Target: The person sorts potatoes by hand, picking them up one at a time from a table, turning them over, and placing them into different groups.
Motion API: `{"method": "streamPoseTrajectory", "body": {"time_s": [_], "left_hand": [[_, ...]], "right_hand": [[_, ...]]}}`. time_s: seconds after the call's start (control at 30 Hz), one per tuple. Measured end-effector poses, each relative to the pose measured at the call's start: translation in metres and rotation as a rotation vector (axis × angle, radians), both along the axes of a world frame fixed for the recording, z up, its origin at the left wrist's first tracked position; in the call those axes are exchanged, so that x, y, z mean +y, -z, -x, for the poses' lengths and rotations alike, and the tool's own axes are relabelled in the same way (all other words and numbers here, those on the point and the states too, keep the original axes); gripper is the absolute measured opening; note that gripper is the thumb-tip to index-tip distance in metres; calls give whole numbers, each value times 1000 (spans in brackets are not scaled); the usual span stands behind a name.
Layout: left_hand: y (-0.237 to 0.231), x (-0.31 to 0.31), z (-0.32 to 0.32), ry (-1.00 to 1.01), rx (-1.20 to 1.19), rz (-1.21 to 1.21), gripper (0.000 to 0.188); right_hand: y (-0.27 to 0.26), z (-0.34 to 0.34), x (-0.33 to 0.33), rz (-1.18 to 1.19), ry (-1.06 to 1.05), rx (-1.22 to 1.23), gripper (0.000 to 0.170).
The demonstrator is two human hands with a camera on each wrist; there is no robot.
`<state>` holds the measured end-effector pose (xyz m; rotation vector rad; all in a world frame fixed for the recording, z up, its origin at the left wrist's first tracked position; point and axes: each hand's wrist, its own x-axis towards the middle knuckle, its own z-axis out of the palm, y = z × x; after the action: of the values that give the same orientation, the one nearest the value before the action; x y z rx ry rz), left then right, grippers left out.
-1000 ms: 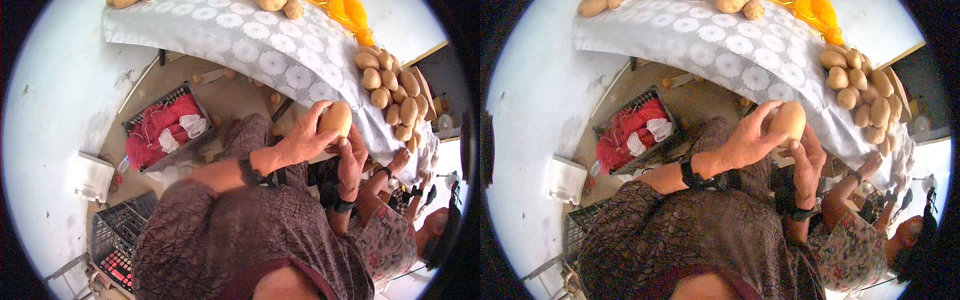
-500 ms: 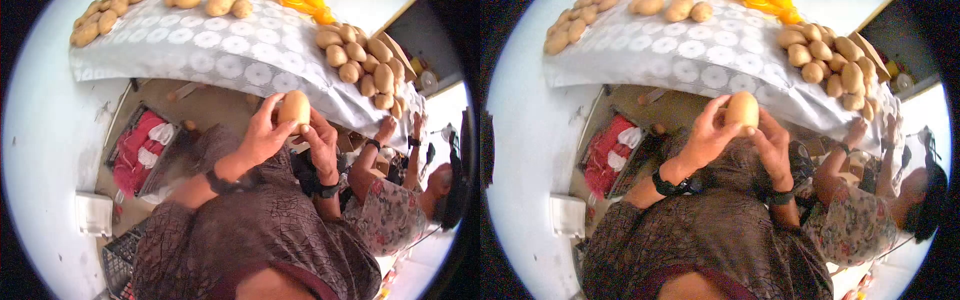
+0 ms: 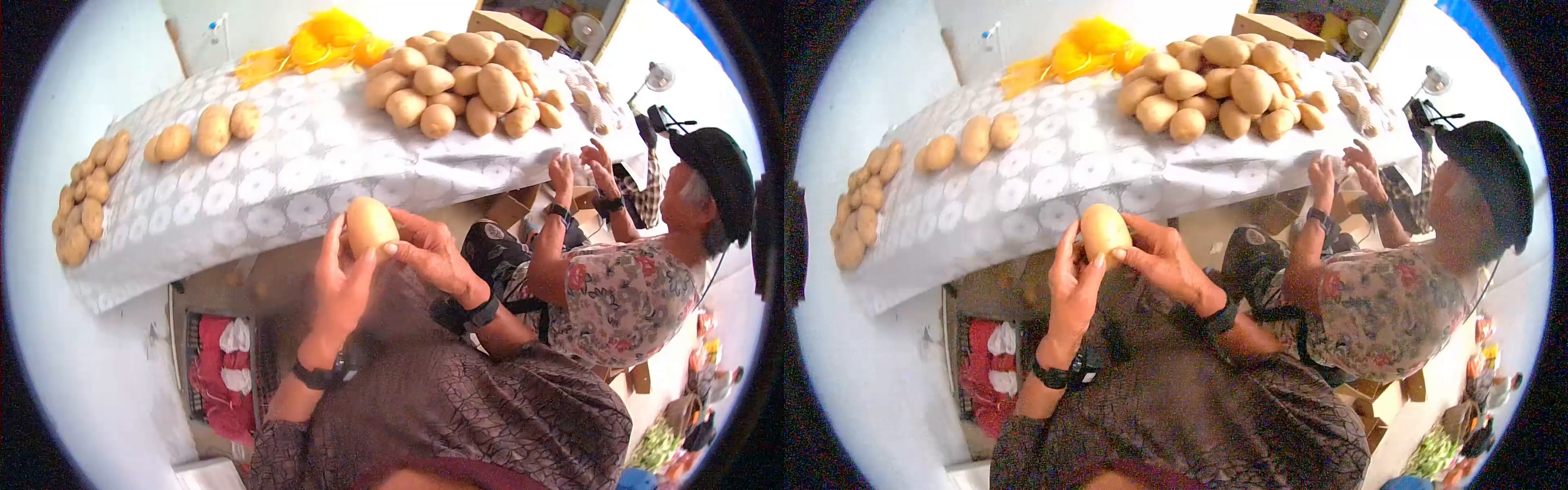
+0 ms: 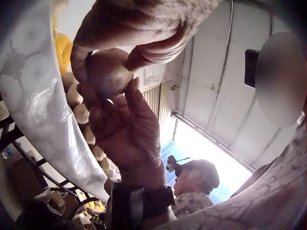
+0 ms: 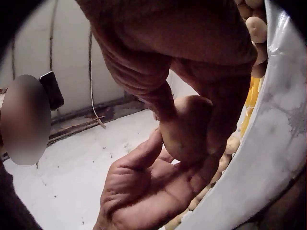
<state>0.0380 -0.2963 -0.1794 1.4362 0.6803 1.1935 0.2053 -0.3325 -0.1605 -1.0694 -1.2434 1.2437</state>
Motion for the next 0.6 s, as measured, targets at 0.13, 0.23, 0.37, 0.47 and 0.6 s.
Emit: {"method": "streamPoseTrajectory", "body": {"time_s": [0.13,0.23,0.37,0.47,0.6], "left_hand": [[8,16,-15,32,71,-65,56],[8,22,-28,56,119,-152,56],[1,25,-54,138,156,-204,57],[-8,23,-69,135,290,-316,55],[-5,27,-89,154,340,-441,56]], "right_hand": [[5,-6,6,-48,77,89,57],[10,-18,8,-113,101,107,59],[1,-38,0,-66,180,149,61],[6,-56,-4,-70,245,116,61],[11,-73,-4,-74,313,177,59]]}}
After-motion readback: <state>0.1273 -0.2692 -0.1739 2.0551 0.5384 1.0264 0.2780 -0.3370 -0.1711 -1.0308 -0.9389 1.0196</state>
